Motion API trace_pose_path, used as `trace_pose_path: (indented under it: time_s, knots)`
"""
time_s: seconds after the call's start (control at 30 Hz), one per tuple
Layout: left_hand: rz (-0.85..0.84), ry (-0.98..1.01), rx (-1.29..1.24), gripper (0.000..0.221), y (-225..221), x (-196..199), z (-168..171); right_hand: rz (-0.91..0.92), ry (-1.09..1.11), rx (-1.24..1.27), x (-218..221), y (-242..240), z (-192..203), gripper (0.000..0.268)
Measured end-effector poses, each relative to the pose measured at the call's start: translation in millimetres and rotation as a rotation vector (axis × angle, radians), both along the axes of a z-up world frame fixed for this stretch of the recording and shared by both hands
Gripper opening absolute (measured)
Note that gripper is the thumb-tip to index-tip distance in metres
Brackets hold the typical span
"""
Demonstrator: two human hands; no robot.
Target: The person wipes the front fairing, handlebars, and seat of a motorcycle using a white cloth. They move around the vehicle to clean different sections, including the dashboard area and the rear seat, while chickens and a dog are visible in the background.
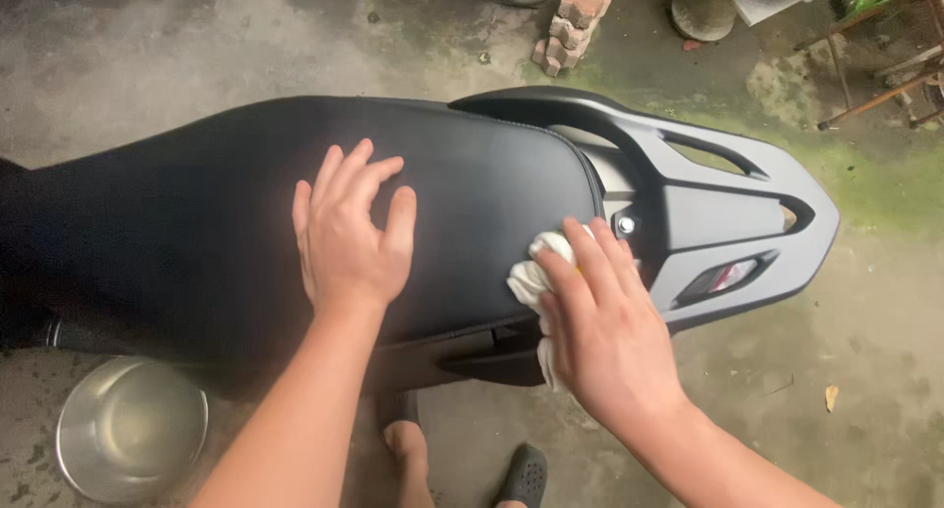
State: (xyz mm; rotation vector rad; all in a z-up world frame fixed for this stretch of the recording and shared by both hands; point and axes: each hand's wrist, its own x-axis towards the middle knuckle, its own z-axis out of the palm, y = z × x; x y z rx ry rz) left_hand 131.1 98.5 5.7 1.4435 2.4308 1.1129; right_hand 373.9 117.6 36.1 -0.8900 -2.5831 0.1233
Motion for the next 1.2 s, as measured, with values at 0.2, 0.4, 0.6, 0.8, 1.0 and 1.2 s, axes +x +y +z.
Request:
trace_pose_path:
  time_s: [0.2,0.4,0.6,0.8,1.0,1.2]
  knots:
    - [0.009,0.079,0.042,0.032,-1.8,0.7,-9.7,0.084,-0.001,0.07,-29.0,-32.3,-19.4,0.035]
    - [0.057,0.132,0.041,0.038,-12.5,12.3,-17.0,0.215,-0.013,0.062,18.2,-30.8,-1.0,0.031]
    - [0.168,0.198,-0.173,0.06,-20.3,52.3,-9.9,0.084,0.094,0.225,44.8,-35.8,-34.6,0.028]
    - [0.178,0.169,-0.041,0.05,-22.1,49.2,-12.0,0.309,-0.08,0.346,-5.4,-69.6,-65.8,0.031]
    - [0.188,0.184,0.016,0.048,-23.2,48.8,-18.4,0.276,-0.023,0.291,55.0,-40.0,-57.6,0.037]
    - [0.207,0.14,-0.027,0.049,-24.5,55.2,-10.8,-0.095,0.276,0.19,46.7,-40.1,-56.6,0.026]
